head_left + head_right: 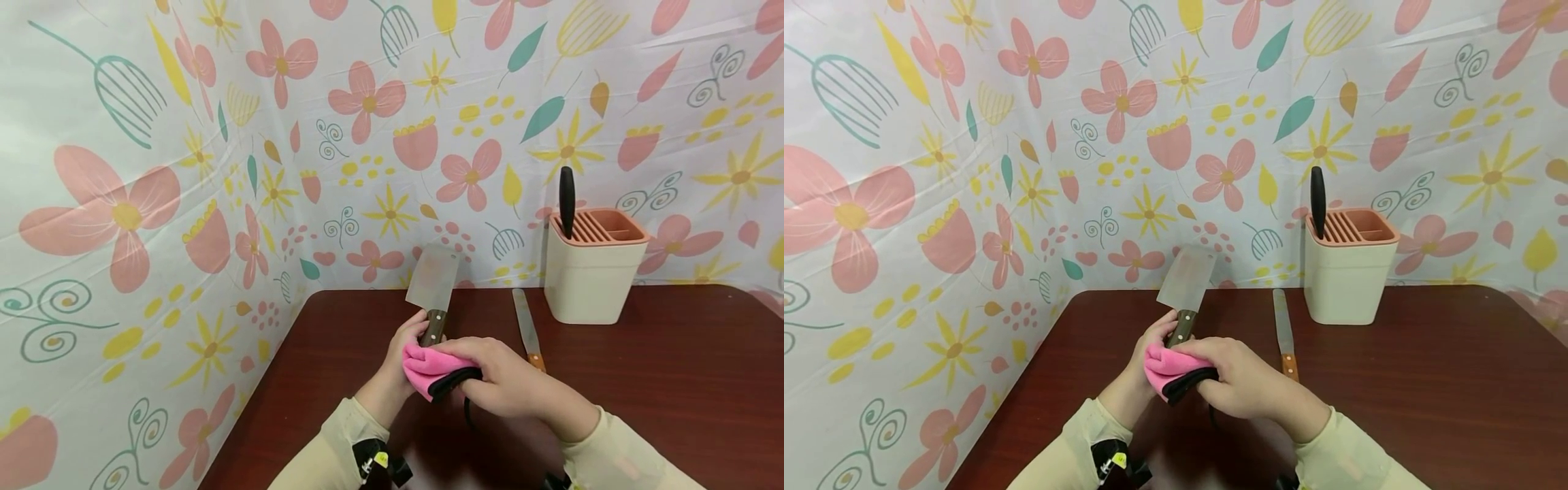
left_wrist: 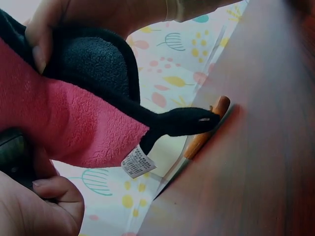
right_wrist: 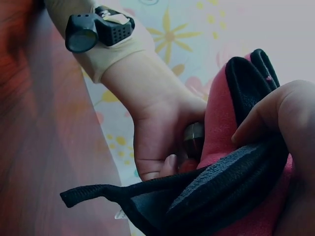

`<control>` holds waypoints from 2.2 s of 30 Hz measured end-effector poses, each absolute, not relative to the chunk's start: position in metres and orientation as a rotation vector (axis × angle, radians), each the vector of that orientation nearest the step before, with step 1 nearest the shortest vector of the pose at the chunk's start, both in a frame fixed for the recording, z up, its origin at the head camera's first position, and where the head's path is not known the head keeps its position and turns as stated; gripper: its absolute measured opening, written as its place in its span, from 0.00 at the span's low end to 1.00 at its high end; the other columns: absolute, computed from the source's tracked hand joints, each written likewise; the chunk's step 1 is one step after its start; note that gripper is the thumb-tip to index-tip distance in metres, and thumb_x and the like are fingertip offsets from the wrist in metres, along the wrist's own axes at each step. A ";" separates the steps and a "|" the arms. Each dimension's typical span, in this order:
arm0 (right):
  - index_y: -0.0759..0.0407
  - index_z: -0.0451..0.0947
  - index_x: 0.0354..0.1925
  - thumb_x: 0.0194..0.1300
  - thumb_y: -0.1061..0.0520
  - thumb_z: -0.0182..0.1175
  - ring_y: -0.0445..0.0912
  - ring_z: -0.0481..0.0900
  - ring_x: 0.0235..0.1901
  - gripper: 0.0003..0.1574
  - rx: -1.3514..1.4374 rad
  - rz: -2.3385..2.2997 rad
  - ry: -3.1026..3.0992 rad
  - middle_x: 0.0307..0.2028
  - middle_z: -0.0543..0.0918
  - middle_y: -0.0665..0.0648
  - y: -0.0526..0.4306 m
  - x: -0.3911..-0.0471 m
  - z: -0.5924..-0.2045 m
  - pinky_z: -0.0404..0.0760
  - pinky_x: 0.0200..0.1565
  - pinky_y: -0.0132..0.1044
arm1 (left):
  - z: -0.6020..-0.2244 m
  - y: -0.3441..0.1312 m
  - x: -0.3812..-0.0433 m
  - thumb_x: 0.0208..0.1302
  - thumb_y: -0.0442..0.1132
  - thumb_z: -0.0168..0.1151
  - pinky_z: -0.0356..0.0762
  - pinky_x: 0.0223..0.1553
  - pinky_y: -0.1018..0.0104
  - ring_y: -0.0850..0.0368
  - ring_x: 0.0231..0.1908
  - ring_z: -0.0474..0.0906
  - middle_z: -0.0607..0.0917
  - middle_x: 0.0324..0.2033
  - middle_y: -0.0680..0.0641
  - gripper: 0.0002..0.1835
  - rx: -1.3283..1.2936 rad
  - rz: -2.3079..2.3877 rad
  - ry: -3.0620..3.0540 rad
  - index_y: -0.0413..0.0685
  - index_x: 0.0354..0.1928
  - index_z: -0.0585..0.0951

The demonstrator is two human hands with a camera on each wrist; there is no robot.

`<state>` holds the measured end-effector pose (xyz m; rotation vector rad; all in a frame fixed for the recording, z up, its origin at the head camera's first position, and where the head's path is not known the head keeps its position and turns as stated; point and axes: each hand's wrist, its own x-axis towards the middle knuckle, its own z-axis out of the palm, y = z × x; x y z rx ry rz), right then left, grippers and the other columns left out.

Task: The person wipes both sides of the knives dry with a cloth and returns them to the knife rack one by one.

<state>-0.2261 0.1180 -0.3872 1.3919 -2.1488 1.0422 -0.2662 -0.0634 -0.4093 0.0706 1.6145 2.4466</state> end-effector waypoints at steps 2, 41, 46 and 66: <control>0.49 0.81 0.60 0.49 0.75 0.59 0.34 0.84 0.43 0.41 1.399 1.057 -2.156 0.48 0.88 0.44 0.118 -0.225 -0.387 0.80 0.50 0.26 | -0.409 -0.063 -0.267 0.78 0.38 0.41 0.77 0.44 0.76 0.62 0.39 0.75 0.66 0.70 0.38 0.31 0.061 2.442 1.627 0.42 0.80 0.55; 0.48 0.78 0.65 0.63 0.71 0.60 0.37 0.76 0.29 0.35 0.884 1.225 -2.295 0.45 0.87 0.51 0.145 -0.256 -0.392 0.75 0.32 0.31 | -0.413 -0.060 -0.265 0.80 0.40 0.39 0.75 0.19 0.68 0.59 0.30 0.76 0.80 0.33 0.49 0.25 0.287 2.242 1.798 0.55 0.74 0.71; 0.48 0.76 0.68 0.56 0.72 0.58 0.38 0.77 0.36 0.42 0.910 1.086 -2.301 0.54 0.86 0.51 0.139 -0.258 -0.400 0.76 0.38 0.31 | -0.412 -0.057 -0.263 0.78 0.40 0.41 0.75 0.19 0.67 0.59 0.28 0.75 0.80 0.31 0.49 0.24 0.291 2.245 1.797 0.52 0.71 0.74; 0.52 0.78 0.66 0.53 0.69 0.62 0.37 0.79 0.43 0.40 0.988 0.920 -2.304 0.57 0.87 0.51 0.130 -0.249 -0.398 0.82 0.46 0.36 | -0.414 -0.061 -0.266 0.78 0.42 0.41 0.71 0.15 0.67 0.62 0.16 0.70 0.78 0.23 0.55 0.19 0.190 2.300 1.735 0.45 0.58 0.79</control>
